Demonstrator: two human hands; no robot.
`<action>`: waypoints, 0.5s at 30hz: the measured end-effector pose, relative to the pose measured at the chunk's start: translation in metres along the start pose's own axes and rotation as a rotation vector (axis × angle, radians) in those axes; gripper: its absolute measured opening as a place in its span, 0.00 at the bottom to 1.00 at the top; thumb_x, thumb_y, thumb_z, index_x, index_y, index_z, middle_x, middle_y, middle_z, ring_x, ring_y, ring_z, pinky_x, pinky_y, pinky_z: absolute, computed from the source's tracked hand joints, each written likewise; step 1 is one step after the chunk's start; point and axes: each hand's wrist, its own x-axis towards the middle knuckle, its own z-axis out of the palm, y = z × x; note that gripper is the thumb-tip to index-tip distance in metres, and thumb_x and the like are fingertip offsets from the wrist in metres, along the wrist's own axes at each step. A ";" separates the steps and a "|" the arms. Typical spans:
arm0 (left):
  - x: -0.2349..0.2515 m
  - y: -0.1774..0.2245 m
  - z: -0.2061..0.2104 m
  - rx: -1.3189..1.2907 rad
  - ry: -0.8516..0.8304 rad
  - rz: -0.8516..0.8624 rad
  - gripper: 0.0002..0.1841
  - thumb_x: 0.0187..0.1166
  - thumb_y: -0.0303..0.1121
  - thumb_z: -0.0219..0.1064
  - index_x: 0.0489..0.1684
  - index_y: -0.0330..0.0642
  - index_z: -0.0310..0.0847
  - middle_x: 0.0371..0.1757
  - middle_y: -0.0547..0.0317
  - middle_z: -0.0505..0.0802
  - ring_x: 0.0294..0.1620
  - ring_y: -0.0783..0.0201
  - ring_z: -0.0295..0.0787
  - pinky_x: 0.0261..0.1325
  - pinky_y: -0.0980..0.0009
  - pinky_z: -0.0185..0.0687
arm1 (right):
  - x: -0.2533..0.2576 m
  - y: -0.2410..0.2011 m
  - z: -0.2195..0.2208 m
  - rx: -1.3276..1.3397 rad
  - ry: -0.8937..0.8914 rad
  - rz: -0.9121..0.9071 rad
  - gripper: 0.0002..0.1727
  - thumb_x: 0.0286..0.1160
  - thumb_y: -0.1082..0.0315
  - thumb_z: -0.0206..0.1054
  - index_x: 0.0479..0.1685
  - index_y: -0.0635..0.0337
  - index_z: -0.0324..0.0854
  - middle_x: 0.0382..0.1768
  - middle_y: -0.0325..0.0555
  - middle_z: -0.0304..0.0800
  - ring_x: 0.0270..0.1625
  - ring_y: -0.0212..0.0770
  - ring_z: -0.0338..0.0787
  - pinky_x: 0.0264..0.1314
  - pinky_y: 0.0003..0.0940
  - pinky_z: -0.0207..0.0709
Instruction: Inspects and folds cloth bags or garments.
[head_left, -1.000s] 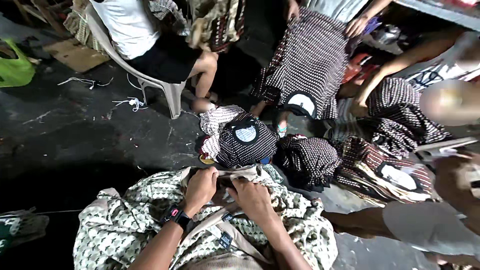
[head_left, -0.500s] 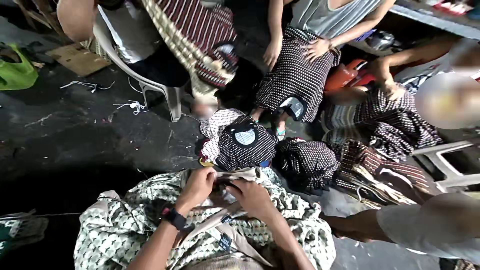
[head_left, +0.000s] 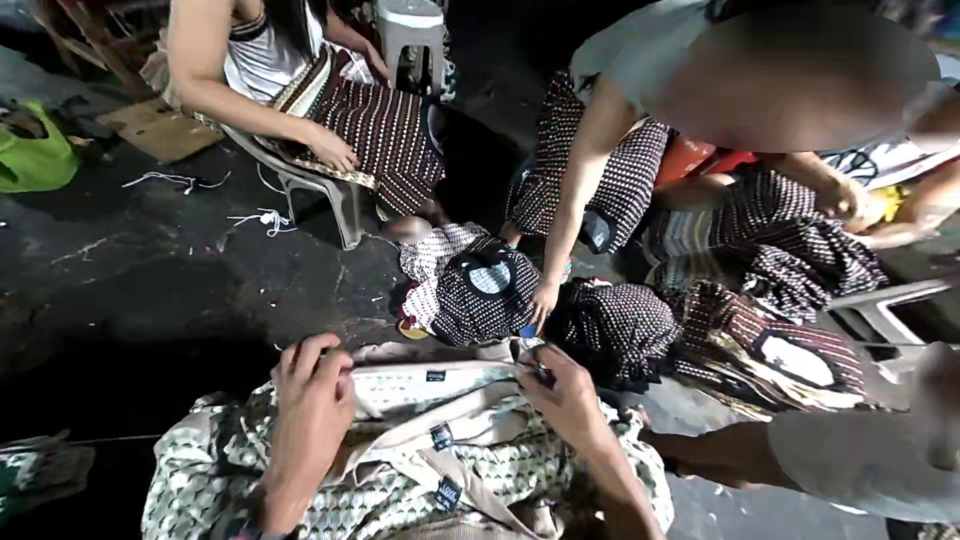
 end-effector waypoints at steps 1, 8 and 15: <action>-0.008 0.001 -0.016 -0.053 -0.014 0.065 0.05 0.67 0.25 0.65 0.31 0.38 0.88 0.55 0.47 0.91 0.62 0.41 0.85 0.65 0.40 0.80 | -0.011 0.004 -0.019 0.116 -0.085 -0.058 0.10 0.72 0.62 0.73 0.41 0.59 0.88 0.39 0.42 0.89 0.38 0.32 0.86 0.41 0.33 0.84; -0.040 -0.019 -0.102 -0.594 -1.150 0.217 0.17 0.82 0.37 0.69 0.56 0.31 0.90 0.64 0.40 0.91 0.69 0.44 0.86 0.77 0.47 0.76 | -0.052 0.018 -0.074 0.269 -0.829 -0.157 0.22 0.75 0.47 0.73 0.36 0.59 0.93 0.39 0.41 0.95 0.45 0.31 0.90 0.51 0.32 0.83; 0.002 0.035 -0.061 -0.329 -1.095 0.136 0.14 0.85 0.39 0.65 0.53 0.38 0.91 0.46 0.47 0.95 0.47 0.51 0.93 0.57 0.47 0.86 | -0.005 -0.039 -0.035 0.190 -0.946 -0.287 0.30 0.80 0.41 0.63 0.35 0.64 0.89 0.32 0.47 0.90 0.36 0.39 0.87 0.42 0.43 0.80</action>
